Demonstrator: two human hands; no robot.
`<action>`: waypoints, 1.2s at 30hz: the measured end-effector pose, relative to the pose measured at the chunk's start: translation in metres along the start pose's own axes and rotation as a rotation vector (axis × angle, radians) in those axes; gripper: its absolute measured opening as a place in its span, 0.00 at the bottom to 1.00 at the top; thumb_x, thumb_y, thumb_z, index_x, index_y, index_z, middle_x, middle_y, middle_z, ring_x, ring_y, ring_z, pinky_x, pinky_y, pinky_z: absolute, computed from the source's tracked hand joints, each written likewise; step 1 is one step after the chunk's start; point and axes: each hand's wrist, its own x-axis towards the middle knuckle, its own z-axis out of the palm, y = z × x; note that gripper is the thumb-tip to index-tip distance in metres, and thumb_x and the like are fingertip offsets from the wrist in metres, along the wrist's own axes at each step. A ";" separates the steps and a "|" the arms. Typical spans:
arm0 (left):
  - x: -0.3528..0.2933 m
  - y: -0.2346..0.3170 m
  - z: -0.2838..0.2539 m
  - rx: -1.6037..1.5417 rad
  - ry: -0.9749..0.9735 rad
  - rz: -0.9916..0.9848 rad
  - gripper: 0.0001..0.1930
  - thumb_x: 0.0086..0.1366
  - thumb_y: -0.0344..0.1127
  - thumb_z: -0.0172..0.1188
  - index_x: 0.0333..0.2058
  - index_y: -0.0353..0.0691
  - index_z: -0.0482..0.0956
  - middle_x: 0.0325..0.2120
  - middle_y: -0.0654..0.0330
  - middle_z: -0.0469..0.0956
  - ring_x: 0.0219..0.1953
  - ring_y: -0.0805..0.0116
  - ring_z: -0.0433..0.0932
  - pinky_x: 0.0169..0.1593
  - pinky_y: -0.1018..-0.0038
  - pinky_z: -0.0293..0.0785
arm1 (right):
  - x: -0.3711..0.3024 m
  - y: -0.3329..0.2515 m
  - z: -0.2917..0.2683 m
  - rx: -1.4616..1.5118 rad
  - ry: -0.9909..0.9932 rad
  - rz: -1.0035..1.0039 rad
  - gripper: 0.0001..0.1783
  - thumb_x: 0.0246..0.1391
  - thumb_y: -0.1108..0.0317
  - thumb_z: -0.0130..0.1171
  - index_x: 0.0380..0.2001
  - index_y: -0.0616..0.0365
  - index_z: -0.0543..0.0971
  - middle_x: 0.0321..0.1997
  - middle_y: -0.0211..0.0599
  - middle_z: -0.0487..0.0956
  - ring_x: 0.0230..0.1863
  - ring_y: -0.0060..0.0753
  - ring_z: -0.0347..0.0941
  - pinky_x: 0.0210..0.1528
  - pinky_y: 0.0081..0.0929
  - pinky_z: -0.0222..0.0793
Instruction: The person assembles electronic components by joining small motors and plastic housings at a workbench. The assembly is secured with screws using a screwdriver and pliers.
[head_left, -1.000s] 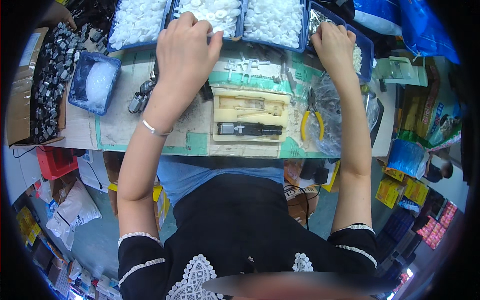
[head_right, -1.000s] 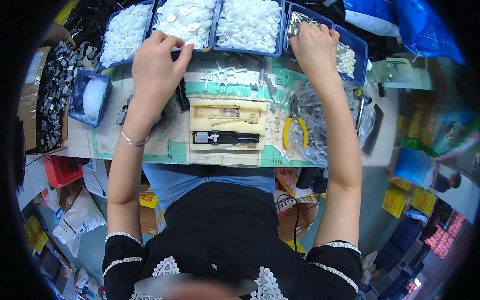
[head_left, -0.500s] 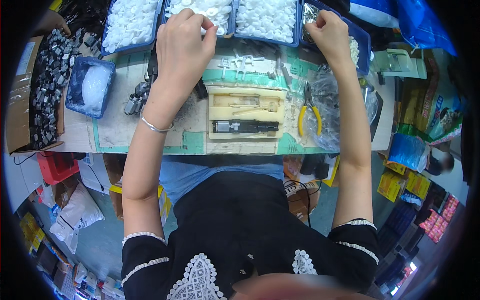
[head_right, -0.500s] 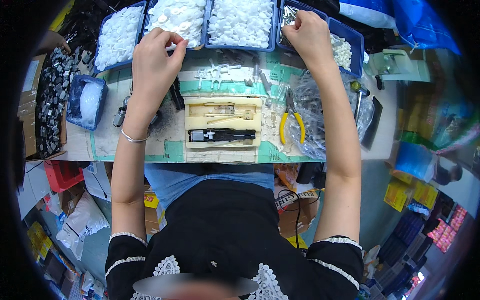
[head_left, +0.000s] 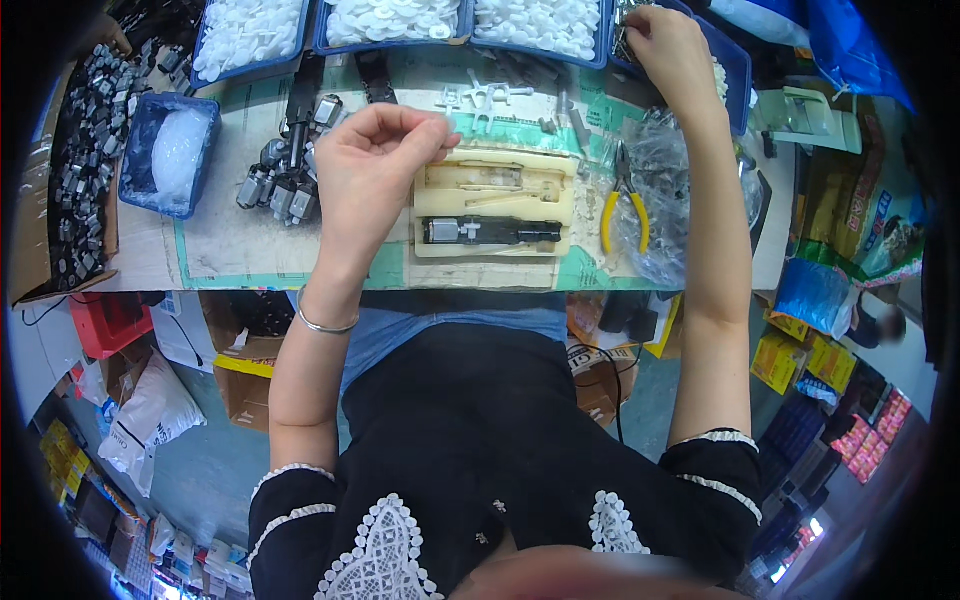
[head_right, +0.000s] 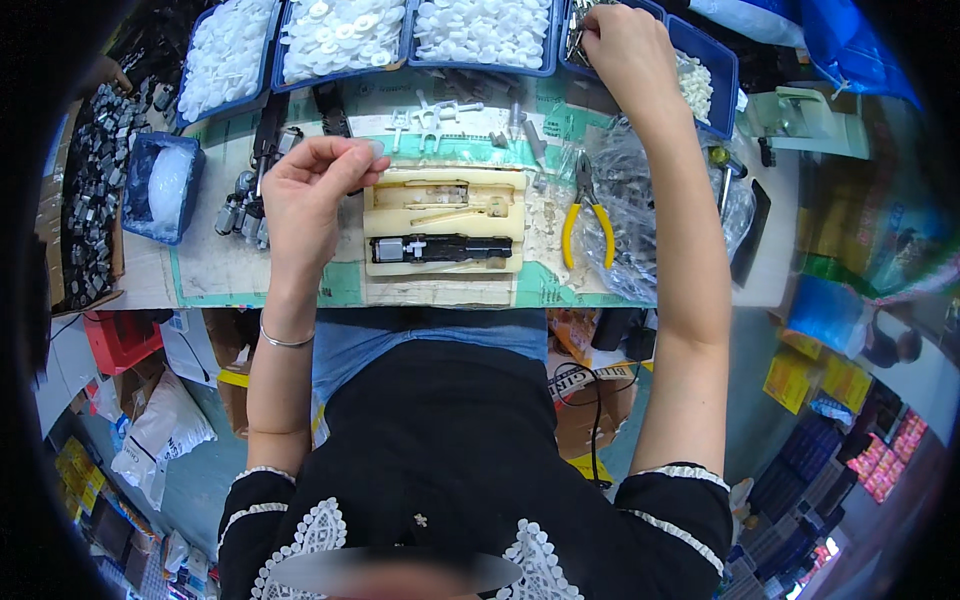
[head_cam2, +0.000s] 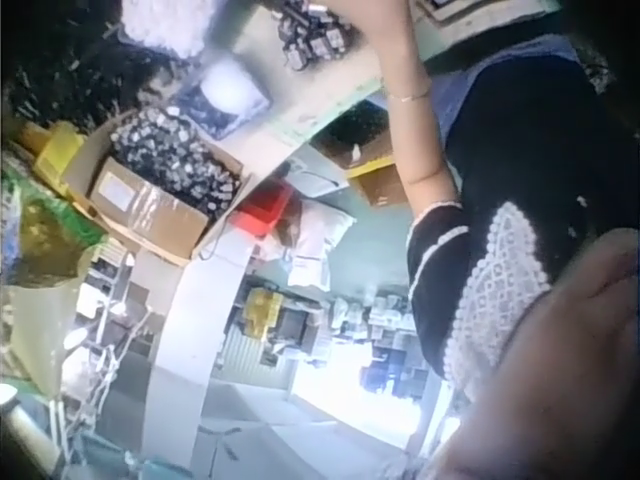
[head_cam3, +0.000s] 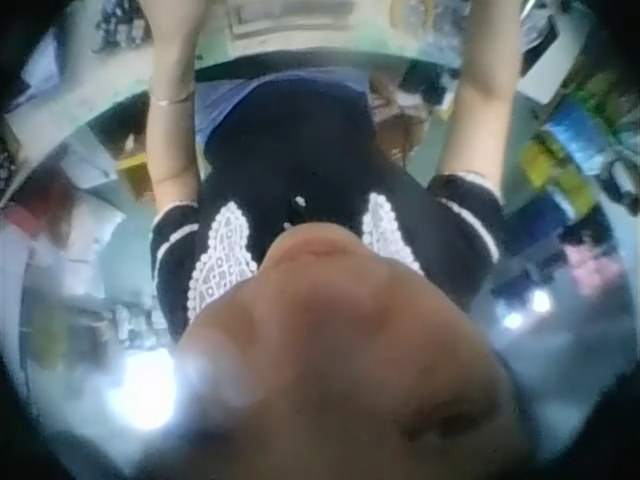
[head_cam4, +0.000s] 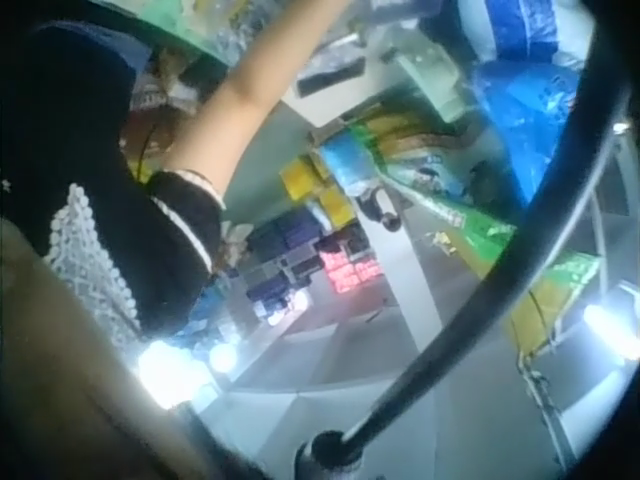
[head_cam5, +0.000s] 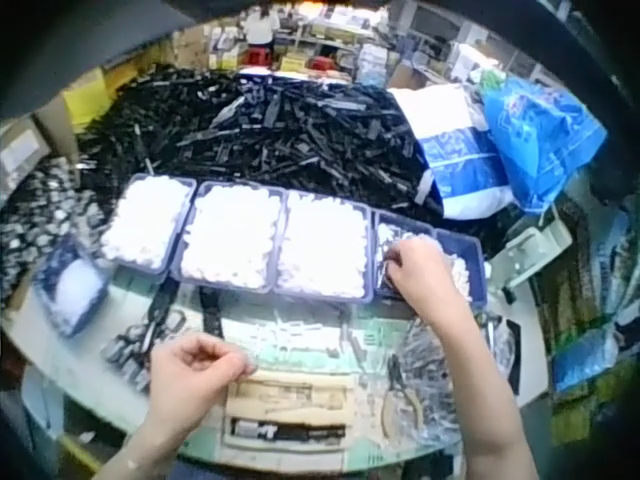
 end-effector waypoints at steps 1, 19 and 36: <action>-0.003 -0.002 -0.001 -0.024 0.000 -0.025 0.05 0.58 0.26 0.62 0.30 0.29 0.77 0.27 0.56 0.80 0.32 0.72 0.81 0.36 0.83 0.77 | -0.001 0.000 0.000 -0.001 -0.001 0.001 0.08 0.40 0.71 0.54 0.22 0.63 0.80 0.25 0.54 0.77 0.31 0.54 0.75 0.35 0.42 0.70; -0.036 -0.008 -0.001 -0.650 -0.174 -0.401 0.03 0.58 0.24 0.60 0.31 0.30 0.77 0.29 0.51 0.80 0.34 0.65 0.82 0.38 0.78 0.80 | -0.126 -0.127 0.001 1.472 0.104 0.077 0.08 0.44 0.82 0.63 0.26 0.62 0.74 0.31 0.36 0.80 0.36 0.24 0.78 0.38 0.22 0.76; -0.066 -0.004 -0.006 -0.010 -0.307 -0.035 0.17 0.54 0.21 0.64 0.41 0.35 0.69 0.34 0.57 0.79 0.40 0.72 0.79 0.45 0.78 0.76 | -0.144 -0.110 -0.019 0.730 -0.078 -0.389 0.14 0.38 0.77 0.65 0.33 0.57 0.81 0.28 0.36 0.80 0.40 0.37 0.77 0.53 0.43 0.69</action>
